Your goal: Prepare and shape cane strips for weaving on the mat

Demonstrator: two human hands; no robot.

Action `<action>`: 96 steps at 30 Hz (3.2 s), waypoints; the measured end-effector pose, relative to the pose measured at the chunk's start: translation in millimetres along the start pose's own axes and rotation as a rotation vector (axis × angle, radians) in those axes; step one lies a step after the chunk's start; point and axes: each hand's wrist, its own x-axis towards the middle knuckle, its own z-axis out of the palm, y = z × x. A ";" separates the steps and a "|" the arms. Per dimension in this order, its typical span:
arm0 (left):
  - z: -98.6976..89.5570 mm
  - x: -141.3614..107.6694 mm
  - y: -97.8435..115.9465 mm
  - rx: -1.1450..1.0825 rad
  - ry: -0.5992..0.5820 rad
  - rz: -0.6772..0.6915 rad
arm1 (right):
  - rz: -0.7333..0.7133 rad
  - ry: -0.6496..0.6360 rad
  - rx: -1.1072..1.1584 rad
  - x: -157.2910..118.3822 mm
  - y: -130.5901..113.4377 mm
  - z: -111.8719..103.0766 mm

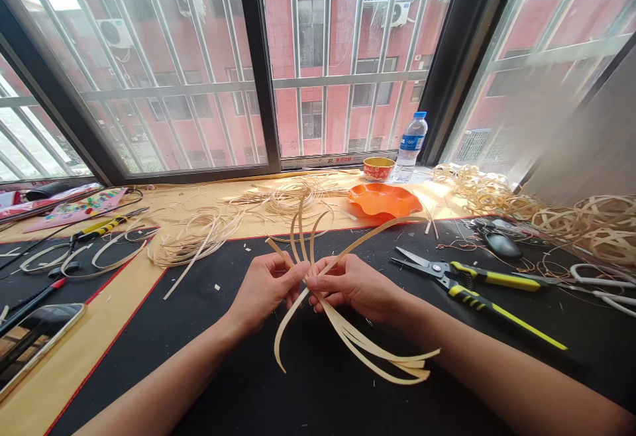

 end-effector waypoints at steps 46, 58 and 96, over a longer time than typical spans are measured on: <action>-4.1 2.1 -4.1 -0.129 -0.141 -0.081 | -0.025 0.019 -0.126 -4.3 -10.0 -5.5; -3.3 3.8 -4.8 -0.158 -0.089 -0.069 | -0.054 -0.061 -0.092 0.7 -0.4 -13.3; -2.3 3.1 -6.6 -0.146 -0.150 -0.113 | 0.056 0.030 -0.075 3.8 3.0 -8.2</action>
